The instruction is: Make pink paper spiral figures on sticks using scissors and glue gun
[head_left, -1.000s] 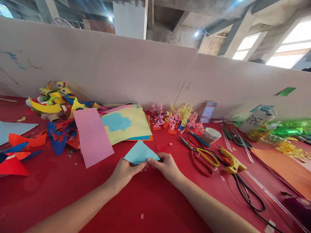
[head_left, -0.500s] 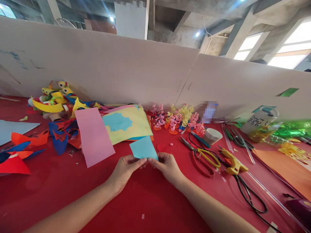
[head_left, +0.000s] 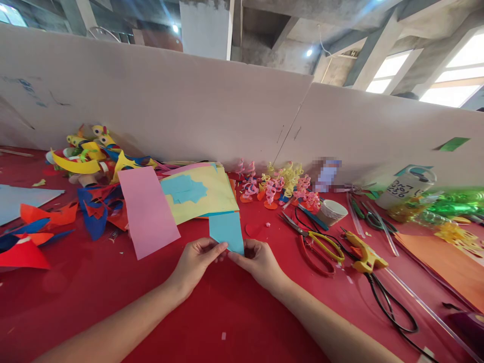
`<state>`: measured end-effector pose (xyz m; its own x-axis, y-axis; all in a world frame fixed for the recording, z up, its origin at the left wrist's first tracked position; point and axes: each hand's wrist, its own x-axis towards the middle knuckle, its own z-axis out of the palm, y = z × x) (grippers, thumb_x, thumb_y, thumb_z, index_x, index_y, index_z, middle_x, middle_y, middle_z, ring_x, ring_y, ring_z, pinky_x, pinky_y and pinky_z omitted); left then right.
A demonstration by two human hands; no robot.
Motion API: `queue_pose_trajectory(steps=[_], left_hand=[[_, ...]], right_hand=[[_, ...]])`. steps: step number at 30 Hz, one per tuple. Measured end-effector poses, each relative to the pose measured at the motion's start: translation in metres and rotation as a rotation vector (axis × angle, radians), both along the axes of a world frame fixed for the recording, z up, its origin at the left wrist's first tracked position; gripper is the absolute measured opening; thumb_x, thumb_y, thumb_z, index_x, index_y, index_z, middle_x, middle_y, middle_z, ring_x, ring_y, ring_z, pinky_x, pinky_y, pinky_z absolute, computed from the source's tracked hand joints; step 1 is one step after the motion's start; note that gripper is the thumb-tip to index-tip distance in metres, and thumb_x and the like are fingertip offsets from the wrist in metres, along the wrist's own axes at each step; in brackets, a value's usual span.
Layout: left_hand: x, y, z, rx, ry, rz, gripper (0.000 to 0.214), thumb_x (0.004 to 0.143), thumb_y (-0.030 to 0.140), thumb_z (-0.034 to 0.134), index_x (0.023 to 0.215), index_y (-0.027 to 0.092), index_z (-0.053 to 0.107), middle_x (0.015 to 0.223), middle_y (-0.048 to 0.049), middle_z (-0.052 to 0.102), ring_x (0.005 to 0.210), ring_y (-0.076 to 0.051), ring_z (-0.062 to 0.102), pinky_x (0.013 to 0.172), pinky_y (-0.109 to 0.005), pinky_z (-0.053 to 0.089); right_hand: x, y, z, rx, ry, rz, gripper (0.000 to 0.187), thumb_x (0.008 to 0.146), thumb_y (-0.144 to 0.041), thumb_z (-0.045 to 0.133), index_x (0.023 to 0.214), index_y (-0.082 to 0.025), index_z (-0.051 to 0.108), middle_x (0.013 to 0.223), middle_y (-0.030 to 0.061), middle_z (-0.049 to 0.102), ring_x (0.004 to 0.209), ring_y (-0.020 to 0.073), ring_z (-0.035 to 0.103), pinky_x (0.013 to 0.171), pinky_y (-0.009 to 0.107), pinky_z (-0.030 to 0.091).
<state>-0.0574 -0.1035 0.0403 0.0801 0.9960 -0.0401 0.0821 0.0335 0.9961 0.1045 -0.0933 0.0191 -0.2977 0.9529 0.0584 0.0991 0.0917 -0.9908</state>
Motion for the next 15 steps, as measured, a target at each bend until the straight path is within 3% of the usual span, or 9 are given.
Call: queue_pose_trajectory(steps=[6, 15], left_hand=[[0.0006, -0.0002, 0.0009, 0.008, 0.022, 0.012, 0.028, 0.071, 0.042, 0.064, 0.058, 0.017, 0.065, 0.056, -0.0006, 0.060, 0.058, -0.014, 0.054, 0.060, -0.026, 0.044], [-0.0002, -0.0005, -0.0030, 0.011, -0.047, 0.039, 0.022, 0.070, 0.037, 0.068, 0.058, 0.019, 0.066, 0.056, 0.0016, 0.059, 0.060, -0.013, 0.052, 0.061, -0.024, 0.041]], right_hand=[[-0.0009, 0.0008, -0.0040, 0.034, -0.015, -0.051, 0.031, 0.069, -0.044, 0.067, 0.062, -0.016, 0.056, 0.057, -0.0009, 0.056, 0.052, 0.0109, 0.046, 0.049, 0.023, 0.034], [-0.0002, -0.0012, 0.0007, -0.031, -0.018, -0.083, 0.036, 0.066, -0.046, 0.068, 0.054, -0.017, 0.050, 0.051, -0.0021, 0.048, 0.047, 0.0092, 0.038, 0.046, 0.024, 0.028]])
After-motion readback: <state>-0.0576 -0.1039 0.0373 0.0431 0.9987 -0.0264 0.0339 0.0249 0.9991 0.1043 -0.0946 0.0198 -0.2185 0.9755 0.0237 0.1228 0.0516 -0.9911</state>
